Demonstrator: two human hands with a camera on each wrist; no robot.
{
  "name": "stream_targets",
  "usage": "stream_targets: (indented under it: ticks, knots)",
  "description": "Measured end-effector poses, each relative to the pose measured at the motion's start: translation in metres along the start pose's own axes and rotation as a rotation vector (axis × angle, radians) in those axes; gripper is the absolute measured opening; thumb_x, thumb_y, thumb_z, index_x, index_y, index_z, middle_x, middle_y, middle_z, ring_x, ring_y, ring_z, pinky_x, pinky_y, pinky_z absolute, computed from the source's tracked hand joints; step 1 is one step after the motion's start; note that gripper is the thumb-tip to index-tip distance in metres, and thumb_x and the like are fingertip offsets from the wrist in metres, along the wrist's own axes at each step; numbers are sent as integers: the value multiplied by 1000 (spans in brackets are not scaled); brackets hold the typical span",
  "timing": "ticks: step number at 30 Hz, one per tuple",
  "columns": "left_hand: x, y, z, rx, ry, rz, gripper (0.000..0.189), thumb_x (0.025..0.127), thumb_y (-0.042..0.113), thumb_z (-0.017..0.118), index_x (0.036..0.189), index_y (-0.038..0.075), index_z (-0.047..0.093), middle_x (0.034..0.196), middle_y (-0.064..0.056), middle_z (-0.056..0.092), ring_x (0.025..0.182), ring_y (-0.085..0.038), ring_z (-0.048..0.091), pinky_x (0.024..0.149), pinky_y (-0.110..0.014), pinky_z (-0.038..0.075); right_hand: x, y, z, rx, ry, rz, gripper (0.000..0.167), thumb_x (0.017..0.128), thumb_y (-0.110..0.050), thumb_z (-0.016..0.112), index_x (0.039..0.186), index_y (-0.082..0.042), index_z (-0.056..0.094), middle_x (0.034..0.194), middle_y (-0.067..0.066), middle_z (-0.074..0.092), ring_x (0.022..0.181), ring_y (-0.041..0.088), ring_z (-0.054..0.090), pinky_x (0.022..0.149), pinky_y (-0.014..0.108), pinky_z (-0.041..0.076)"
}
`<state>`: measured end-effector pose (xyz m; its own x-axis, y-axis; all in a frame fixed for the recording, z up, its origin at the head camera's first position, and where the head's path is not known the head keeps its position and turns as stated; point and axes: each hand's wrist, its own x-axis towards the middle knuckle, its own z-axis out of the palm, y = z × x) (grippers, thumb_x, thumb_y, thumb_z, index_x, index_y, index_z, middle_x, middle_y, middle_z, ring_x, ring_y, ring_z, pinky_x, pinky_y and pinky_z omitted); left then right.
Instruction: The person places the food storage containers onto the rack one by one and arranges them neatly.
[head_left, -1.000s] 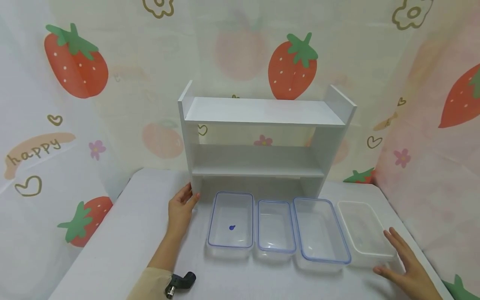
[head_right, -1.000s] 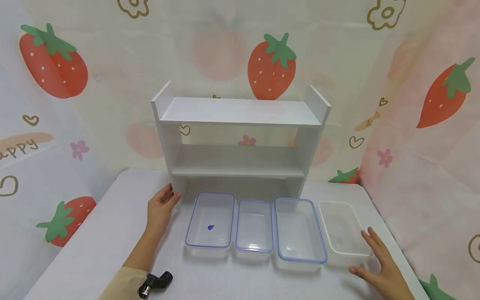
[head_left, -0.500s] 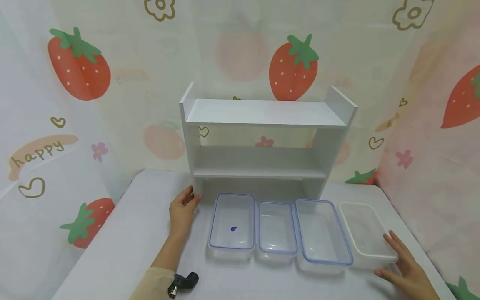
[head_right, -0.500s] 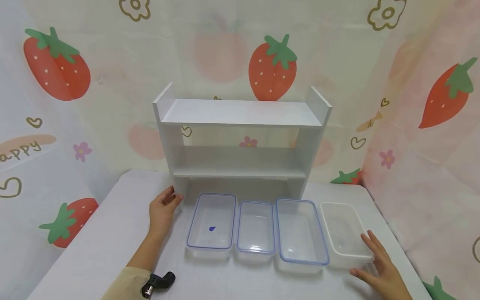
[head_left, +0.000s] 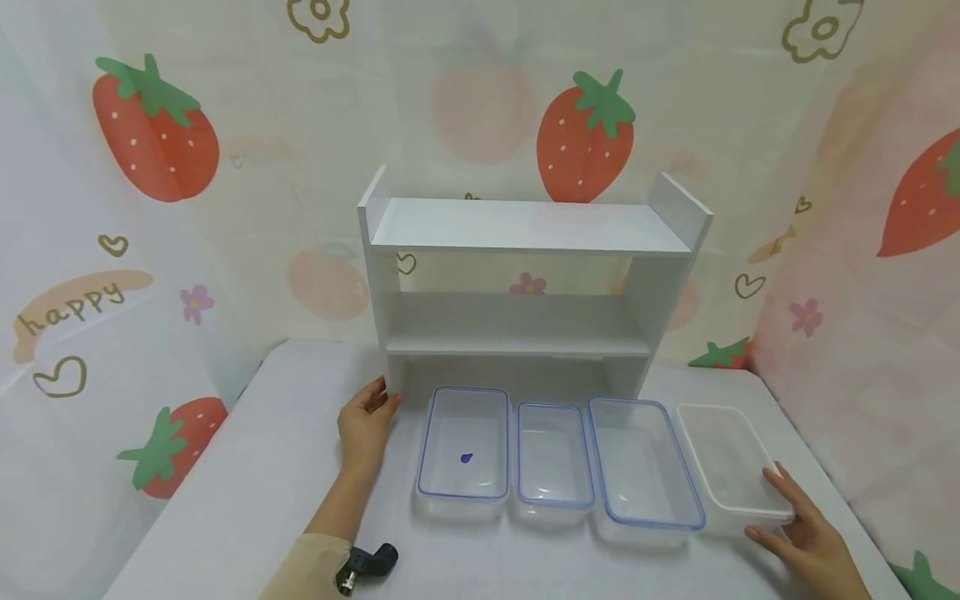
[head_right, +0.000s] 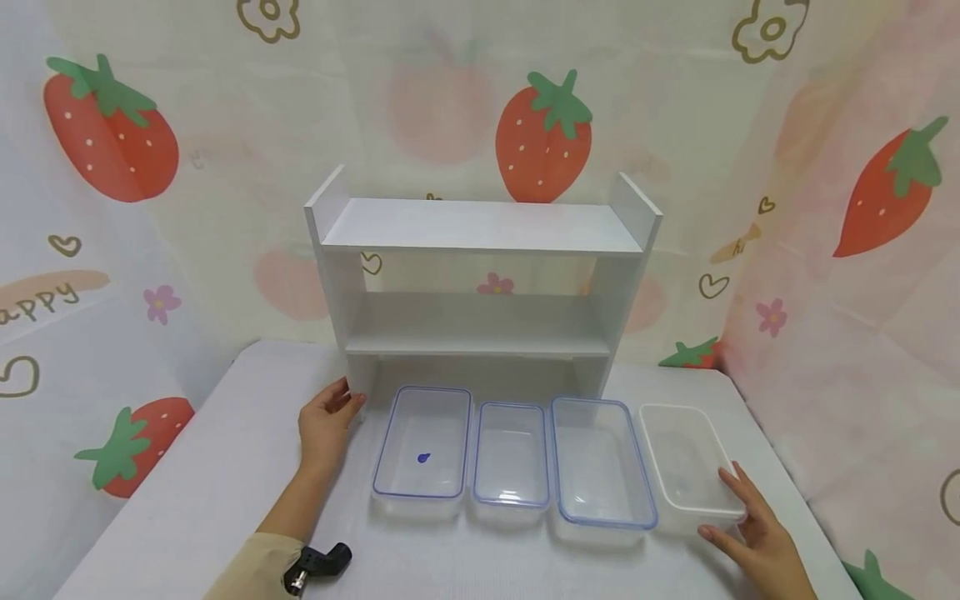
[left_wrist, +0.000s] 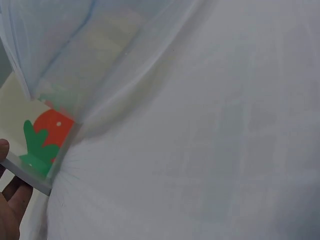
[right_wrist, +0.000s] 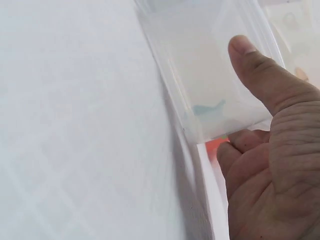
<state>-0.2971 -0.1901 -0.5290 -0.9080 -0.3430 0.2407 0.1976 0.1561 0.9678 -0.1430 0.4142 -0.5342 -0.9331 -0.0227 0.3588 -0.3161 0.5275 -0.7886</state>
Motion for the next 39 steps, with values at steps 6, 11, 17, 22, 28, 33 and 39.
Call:
stream_targets:
  ticks: [6,11,17,22,28,33,39]
  knots:
    - [0,-4,3,34,19,3,47,92,15,78,135,3,64,132,-18,68,121,-33,67,87,-11,55,0,1,1,46,33,37,81,88,11,73,158,-5,35,170,-13,19,129,-24,34,96,-1,42]
    - [-3,-3,2,39,22,-14,46,94,17,77,136,3,64,132,-17,69,122,-31,67,88,-12,55,0,-1,-1,40,47,82,80,90,6,74,158,-8,36,169,-14,19,127,-25,34,94,-1,43]
    - [-5,-3,2,51,25,-10,44,94,16,76,134,3,65,130,-18,69,119,-30,68,84,-8,54,0,-4,1,74,69,108,79,88,6,75,157,-5,38,170,-9,19,126,-24,36,92,0,45]
    - [-4,-1,3,59,37,-2,42,94,16,77,133,3,67,126,-16,72,115,-29,70,82,-7,55,0,-8,3,1,108,155,78,89,0,78,157,-9,40,169,-9,20,127,-22,35,90,-1,45]
    - [-5,2,3,62,37,-21,43,94,17,76,133,2,66,126,-18,71,114,-29,69,80,-7,55,-1,-13,0,-69,157,206,77,91,-9,78,157,-15,41,167,-15,23,124,-24,35,89,-4,41]
    - [-5,0,2,63,28,-36,43,94,18,76,133,3,66,125,-17,72,114,-29,69,81,-8,55,-1,-20,-5,120,196,223,76,90,-2,77,157,-13,41,165,-17,26,123,-23,40,88,-2,44]
    - [-3,-2,1,89,35,-22,41,94,20,77,131,5,68,125,-14,73,113,-28,70,82,-9,56,4,-35,-9,238,250,159,74,88,8,75,154,-7,44,166,-9,29,121,-19,48,87,2,49]
